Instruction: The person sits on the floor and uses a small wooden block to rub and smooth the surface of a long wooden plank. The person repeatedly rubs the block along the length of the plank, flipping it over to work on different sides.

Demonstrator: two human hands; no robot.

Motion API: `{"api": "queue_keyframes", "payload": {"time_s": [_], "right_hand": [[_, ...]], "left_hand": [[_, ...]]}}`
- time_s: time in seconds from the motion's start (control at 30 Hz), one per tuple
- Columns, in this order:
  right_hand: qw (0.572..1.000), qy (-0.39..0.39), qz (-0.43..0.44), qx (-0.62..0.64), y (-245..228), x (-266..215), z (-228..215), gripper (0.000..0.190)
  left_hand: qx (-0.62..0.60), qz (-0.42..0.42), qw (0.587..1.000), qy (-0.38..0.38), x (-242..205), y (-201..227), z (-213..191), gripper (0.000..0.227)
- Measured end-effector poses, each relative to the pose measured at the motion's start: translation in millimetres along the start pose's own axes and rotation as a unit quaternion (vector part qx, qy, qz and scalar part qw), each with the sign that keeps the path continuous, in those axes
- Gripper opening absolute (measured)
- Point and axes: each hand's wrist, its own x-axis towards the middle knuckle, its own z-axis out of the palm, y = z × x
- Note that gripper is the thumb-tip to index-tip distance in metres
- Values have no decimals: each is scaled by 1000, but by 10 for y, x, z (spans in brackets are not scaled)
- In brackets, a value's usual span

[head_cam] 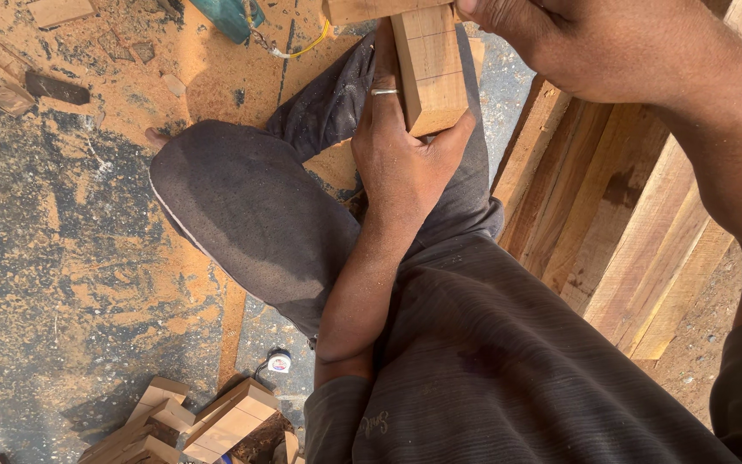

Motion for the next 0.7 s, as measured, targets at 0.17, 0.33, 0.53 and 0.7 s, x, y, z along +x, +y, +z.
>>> {"api": "queue_keyframes", "payload": {"time_s": [0.17,0.33,0.53,0.7], "right_hand": [[994,55,-94,18,-4,-86,46,33],[999,-20,46,6,-42,-119,88,32],[997,70,-22,-4,-61,-82,197,32],[995,84,-34,-36,196,-94,356,27]], "left_hand": [[3,11,1000,6,13,-11,3,66],[-11,-3,1000,-10,-2,10,-14,64],[-26,-10,1000,-9,-23,66,-62,77],[-23,-13,1000,-8,-43,73,-87,79]]}}
